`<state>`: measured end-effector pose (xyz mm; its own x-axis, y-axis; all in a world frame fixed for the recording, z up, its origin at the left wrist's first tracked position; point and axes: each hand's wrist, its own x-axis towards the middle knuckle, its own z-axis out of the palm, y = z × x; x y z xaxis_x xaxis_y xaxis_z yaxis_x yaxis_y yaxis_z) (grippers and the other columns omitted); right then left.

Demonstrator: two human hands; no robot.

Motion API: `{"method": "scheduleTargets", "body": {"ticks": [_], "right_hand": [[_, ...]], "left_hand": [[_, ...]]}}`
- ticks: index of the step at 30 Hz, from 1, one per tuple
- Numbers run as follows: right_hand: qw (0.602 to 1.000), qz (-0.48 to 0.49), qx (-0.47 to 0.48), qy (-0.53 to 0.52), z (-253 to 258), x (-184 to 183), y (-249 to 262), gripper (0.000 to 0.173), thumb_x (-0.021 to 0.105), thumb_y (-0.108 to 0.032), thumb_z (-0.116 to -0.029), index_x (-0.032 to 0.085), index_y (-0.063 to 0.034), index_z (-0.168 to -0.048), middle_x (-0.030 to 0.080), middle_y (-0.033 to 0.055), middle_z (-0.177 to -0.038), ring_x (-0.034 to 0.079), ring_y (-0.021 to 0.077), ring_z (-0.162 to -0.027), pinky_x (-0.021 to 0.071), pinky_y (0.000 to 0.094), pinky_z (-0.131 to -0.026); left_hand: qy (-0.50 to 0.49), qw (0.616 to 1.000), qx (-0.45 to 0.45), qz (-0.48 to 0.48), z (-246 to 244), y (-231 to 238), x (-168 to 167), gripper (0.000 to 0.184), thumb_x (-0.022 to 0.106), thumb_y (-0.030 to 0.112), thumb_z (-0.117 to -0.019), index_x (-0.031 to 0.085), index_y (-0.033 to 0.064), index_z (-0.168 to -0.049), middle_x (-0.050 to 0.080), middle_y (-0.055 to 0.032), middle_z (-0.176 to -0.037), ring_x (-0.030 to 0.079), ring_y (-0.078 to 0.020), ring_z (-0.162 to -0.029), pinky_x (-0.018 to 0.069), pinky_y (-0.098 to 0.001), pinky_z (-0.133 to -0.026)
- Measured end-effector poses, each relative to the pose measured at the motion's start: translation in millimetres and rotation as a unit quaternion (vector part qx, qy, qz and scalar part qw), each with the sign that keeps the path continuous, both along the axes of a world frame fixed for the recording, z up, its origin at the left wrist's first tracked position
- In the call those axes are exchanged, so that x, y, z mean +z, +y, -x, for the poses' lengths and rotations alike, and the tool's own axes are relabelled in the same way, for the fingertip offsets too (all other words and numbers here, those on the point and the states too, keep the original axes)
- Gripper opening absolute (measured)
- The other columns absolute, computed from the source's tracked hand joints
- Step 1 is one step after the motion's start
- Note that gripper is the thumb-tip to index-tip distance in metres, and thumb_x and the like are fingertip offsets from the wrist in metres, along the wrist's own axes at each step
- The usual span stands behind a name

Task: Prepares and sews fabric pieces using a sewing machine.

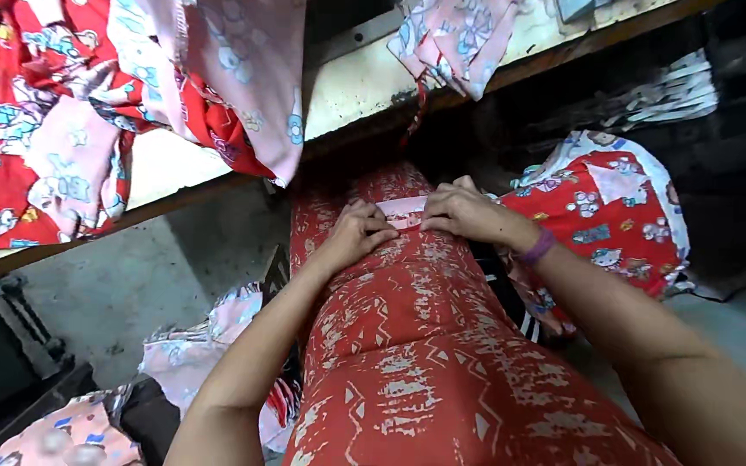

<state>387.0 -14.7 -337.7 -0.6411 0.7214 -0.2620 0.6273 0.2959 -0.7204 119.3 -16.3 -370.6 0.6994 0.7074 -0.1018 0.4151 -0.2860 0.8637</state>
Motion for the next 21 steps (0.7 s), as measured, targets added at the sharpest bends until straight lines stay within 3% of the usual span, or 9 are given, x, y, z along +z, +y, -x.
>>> {"method": "scheduleTargets", "body": {"ticks": [2,4,6,7,9,12,15,18,21], "right_hand": [[0.999,0.034,-0.028,-0.007,4,2,1,0.022,0.066,-0.023,-0.0987,0.079,-0.0073,-0.091,0.073,0.0092,-0.095,0.066,0.0297,-0.1,0.0397,0.0585,-0.096],[0.997,0.039,-0.047,-0.043,11,4,2,0.022,0.068,-0.023,-0.0983,0.078,-0.0055,-0.09,0.073,0.0108,-0.093,0.066,0.0302,-0.097,0.0405,0.057,-0.094],[0.992,0.037,-0.068,-0.098,20,6,1,0.018,0.072,-0.021,-0.0959,0.073,-0.0033,-0.091,0.071,0.0126,-0.09,0.068,0.0308,-0.09,0.0443,0.0561,-0.09],[0.989,0.047,-0.078,-0.118,23,8,2,0.018,0.073,-0.021,-0.0948,0.071,-0.003,-0.095,0.071,0.0132,-0.089,0.067,0.031,-0.085,0.0454,0.0555,-0.088],[0.984,0.076,-0.088,-0.135,25,14,7,0.02,0.076,-0.022,-0.093,0.073,-0.0042,-0.102,0.071,0.0149,-0.086,0.068,0.0343,-0.082,0.0495,0.0576,-0.083],[0.978,0.162,-0.038,-0.129,19,28,28,0.021,0.068,-0.026,-0.0993,0.077,-0.0068,-0.104,0.073,0.0133,-0.089,0.069,0.033,-0.088,0.0515,0.0593,-0.083],[0.981,0.191,-0.014,-0.022,14,56,38,0.021,0.065,-0.019,-0.1007,0.076,-0.0066,-0.087,0.072,0.0035,-0.078,0.064,0.0151,-0.071,0.0509,0.0407,-0.071],[0.976,0.182,-0.072,0.098,17,89,40,0.012,0.071,-0.013,-0.0937,0.078,-0.0081,-0.086,0.07,-0.0018,-0.074,0.058,0.0016,-0.062,0.0475,0.0205,-0.056],[0.983,0.107,-0.054,0.141,22,115,45,0.005,0.076,-0.012,-0.085,0.078,-0.0093,-0.082,0.068,-0.0046,-0.076,0.059,-0.0007,-0.072,0.0464,0.0171,-0.064]], "left_hand": [[-0.003,0.995,0.056,0.083,-1,-1,2,0.016,0.069,0.014,-0.096,0.079,0.0026,-0.091,0.072,-0.0094,-0.096,0.066,-0.0209,-0.099,0.0513,-0.0402,-0.094],[0.04,0.983,0.097,0.149,-5,-1,5,0.015,0.071,0.016,-0.0958,0.074,0.0018,-0.092,0.07,-0.0073,-0.086,0.065,-0.0149,-0.08,0.0537,-0.0347,-0.077],[0.092,0.973,0.101,0.188,-11,2,6,0.018,0.073,0.02,-0.0959,0.068,0.0035,-0.102,0.062,-0.0073,-0.078,0.059,-0.0177,-0.067,0.0516,-0.0386,-0.066],[0.102,0.973,0.092,0.188,-12,4,6,0.02,0.073,0.02,-0.0959,0.068,0.0026,-0.104,0.062,-0.0092,-0.077,0.059,-0.0206,-0.066,0.0517,-0.0419,-0.066],[0.075,0.982,0.075,0.156,-12,7,5,0.015,0.073,0.016,-0.0952,0.069,0.001,-0.095,0.064,-0.0093,-0.076,0.06,-0.0203,-0.067,0.0517,-0.0413,-0.066],[-0.011,0.987,0.082,0.138,-8,13,25,0.01,0.072,0.01,-0.0947,0.07,0.0011,-0.091,0.068,-0.0094,-0.096,0.065,-0.0152,-0.087,0.0546,-0.0335,-0.08],[-0.115,0.967,0.097,0.205,-1,20,59,0.004,0.067,0.005,-0.0943,0.065,0.0039,-0.091,0.068,-0.0042,-0.104,0.065,-0.0079,-0.093,0.0551,-0.0248,-0.081],[-0.18,0.944,0.101,0.259,3,27,91,0.011,0.068,0.001,-0.0888,0.062,0.0094,-0.086,0.065,0.004,-0.078,0.059,0.0004,-0.066,0.0489,-0.0145,-0.06],[-0.198,0.929,0.095,0.299,7,34,123,0.015,0.068,-0.005,-0.087,0.063,0.0082,-0.092,0.062,0.0062,-0.07,0.059,0.0008,-0.06,0.0508,-0.0142,-0.057]]}}
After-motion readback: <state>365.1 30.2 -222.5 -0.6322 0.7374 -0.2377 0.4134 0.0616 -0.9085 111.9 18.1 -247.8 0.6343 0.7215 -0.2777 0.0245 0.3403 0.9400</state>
